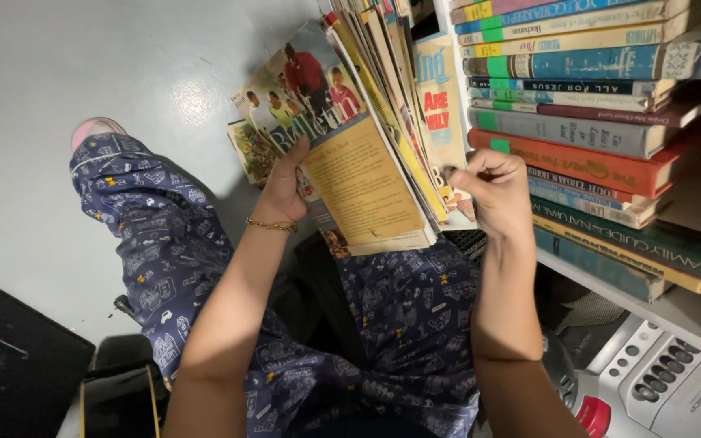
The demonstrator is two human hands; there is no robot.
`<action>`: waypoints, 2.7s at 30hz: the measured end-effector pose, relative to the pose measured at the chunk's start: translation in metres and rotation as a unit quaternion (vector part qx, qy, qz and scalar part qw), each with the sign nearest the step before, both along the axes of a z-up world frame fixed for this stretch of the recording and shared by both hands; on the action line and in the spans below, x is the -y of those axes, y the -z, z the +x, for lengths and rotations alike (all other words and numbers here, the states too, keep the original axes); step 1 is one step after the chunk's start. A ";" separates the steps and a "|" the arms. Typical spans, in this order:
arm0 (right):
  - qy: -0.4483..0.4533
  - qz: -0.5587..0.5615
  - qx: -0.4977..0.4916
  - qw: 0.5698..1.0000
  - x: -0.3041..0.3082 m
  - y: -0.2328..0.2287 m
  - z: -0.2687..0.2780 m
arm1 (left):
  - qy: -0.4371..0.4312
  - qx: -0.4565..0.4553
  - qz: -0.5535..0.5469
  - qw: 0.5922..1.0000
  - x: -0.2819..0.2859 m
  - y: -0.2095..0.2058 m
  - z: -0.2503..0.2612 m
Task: Sorting and organizing books and magazines from a shelf onto the floor.
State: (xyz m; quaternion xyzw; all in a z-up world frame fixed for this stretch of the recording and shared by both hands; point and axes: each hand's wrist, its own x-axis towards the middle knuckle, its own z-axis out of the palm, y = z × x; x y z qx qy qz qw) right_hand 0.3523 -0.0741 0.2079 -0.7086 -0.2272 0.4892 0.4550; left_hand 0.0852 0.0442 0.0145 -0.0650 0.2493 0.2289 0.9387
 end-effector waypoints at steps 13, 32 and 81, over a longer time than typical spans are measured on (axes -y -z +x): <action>-0.085 -0.051 0.064 0.993 -0.013 -0.008 0.005 | -0.013 -0.052 -0.004 0.999 0.001 0.007 -0.008; -0.182 -0.040 -0.093 0.978 -0.009 0.063 -0.004 | 0.003 -0.119 0.090 0.989 -0.011 -0.030 -0.007; 0.017 -0.214 0.125 0.969 -0.190 0.531 -0.034 | 0.469 -0.208 0.564 0.647 0.112 -0.056 -0.018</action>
